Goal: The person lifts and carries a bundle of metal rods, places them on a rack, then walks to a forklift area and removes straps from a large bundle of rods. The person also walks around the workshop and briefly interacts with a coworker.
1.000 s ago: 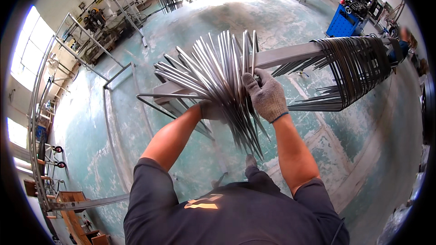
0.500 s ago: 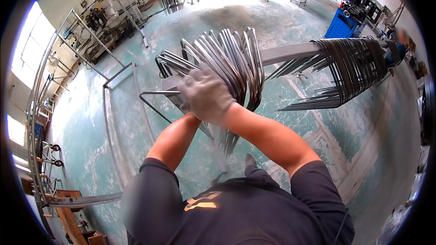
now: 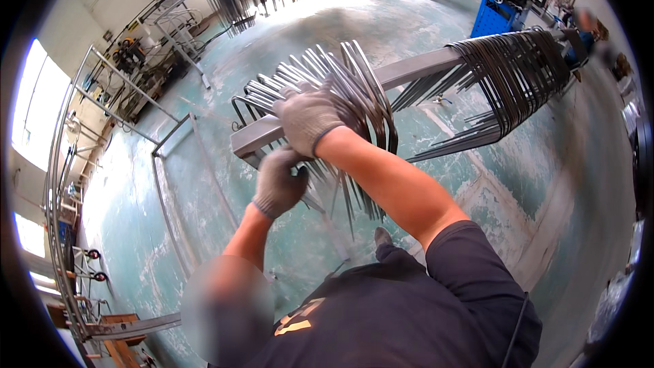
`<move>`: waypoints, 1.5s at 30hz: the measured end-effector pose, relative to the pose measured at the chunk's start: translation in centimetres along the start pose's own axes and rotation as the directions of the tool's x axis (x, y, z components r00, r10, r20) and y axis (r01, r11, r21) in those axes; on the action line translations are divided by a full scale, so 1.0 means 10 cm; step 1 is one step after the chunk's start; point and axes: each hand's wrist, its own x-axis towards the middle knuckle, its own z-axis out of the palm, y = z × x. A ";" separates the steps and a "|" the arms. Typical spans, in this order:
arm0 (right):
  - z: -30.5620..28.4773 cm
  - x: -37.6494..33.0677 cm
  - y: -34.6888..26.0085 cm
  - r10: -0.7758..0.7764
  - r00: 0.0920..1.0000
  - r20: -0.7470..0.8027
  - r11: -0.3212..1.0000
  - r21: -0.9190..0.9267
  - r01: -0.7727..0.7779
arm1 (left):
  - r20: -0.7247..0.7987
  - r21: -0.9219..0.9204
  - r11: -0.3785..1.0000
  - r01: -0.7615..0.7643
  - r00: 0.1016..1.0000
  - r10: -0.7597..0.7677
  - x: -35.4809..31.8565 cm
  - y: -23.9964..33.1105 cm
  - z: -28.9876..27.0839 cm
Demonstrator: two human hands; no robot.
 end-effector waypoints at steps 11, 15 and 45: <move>-0.29 -0.76 1.45 0.722 0.671 -0.167 0.679 0.359 -0.641 | -0.440 0.178 0.889 0.421 0.843 -0.311 0.68 -0.51 -0.79; 0.21 -0.90 2.05 0.438 0.897 0.064 0.470 0.834 -0.290 | -0.378 0.432 0.815 0.386 0.898 -0.225 1.16 -0.42 -0.18; 1.03 -1.57 1.22 -0.057 0.996 0.070 -0.649 0.756 -0.091 | -0.559 0.030 0.968 0.250 0.807 -0.191 0.88 -0.15 0.34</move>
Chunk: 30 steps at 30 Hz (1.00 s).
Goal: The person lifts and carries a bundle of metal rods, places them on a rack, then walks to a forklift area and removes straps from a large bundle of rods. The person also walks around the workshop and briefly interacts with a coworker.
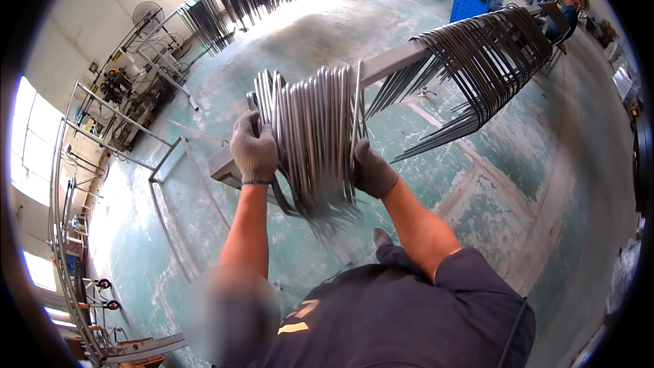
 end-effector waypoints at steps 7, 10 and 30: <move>-0.05 0.15 -0.01 0.052 0.991 0.125 0.997 0.055 -0.059 | -0.077 -0.528 0.823 0.209 0.953 -0.291 -0.85 0.26 -0.02; -0.13 0.22 0.13 0.045 0.978 0.204 0.996 0.069 -0.060 | 0.135 -0.747 0.522 0.412 0.863 -0.488 -0.80 0.27 -0.09; -0.74 0.32 0.05 -0.186 0.956 0.227 0.905 0.419 0.076 | 0.747 -0.606 0.275 0.747 0.653 -0.126 -0.78 -0.28 0.15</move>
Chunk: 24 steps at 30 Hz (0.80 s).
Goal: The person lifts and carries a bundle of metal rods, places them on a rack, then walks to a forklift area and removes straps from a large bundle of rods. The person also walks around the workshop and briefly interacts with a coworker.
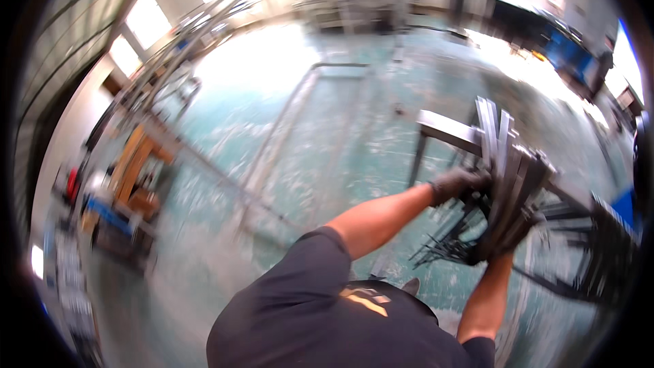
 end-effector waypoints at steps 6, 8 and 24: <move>0.06 -0.42 0.02 0.070 0.987 -0.148 0.962 -0.250 -0.106 | 0.017 0.219 0.961 0.168 0.984 -0.176 -0.94 -0.53 0.30; -0.03 -0.59 -0.12 0.047 0.945 -0.325 0.925 -0.343 -0.164 | -0.047 0.359 0.920 0.156 0.988 -0.149 -1.10 -0.50 0.40; 1.13 -0.79 -0.19 -0.198 0.827 -0.527 0.388 -0.817 -0.427 | -0.249 0.095 0.995 0.027 0.969 -0.003 -0.58 -0.21 0.58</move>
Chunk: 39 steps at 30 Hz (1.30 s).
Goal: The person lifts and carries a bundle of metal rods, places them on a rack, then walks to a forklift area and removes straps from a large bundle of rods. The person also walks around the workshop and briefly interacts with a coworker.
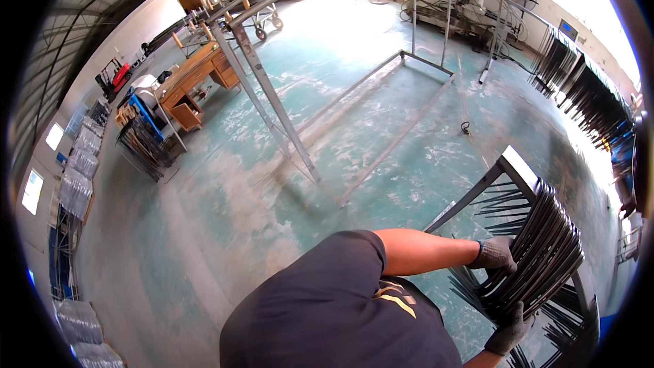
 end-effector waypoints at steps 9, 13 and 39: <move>-0.46 0.50 -0.03 -0.033 0.977 -0.212 0.992 -0.130 0.006 | 0.175 0.194 0.977 0.085 0.977 -0.120 0.74 -0.31 0.29; -0.54 0.31 -0.07 -0.032 0.941 -0.338 0.990 -0.137 -0.016 | 0.147 0.167 0.982 0.083 0.983 -0.108 0.67 -0.30 0.41; 1.49 1.67 -0.75 -0.344 0.807 0.480 -0.062 -0.869 0.491 | 0.162 0.395 0.919 -0.026 0.986 -0.042 0.06 -0.24 0.10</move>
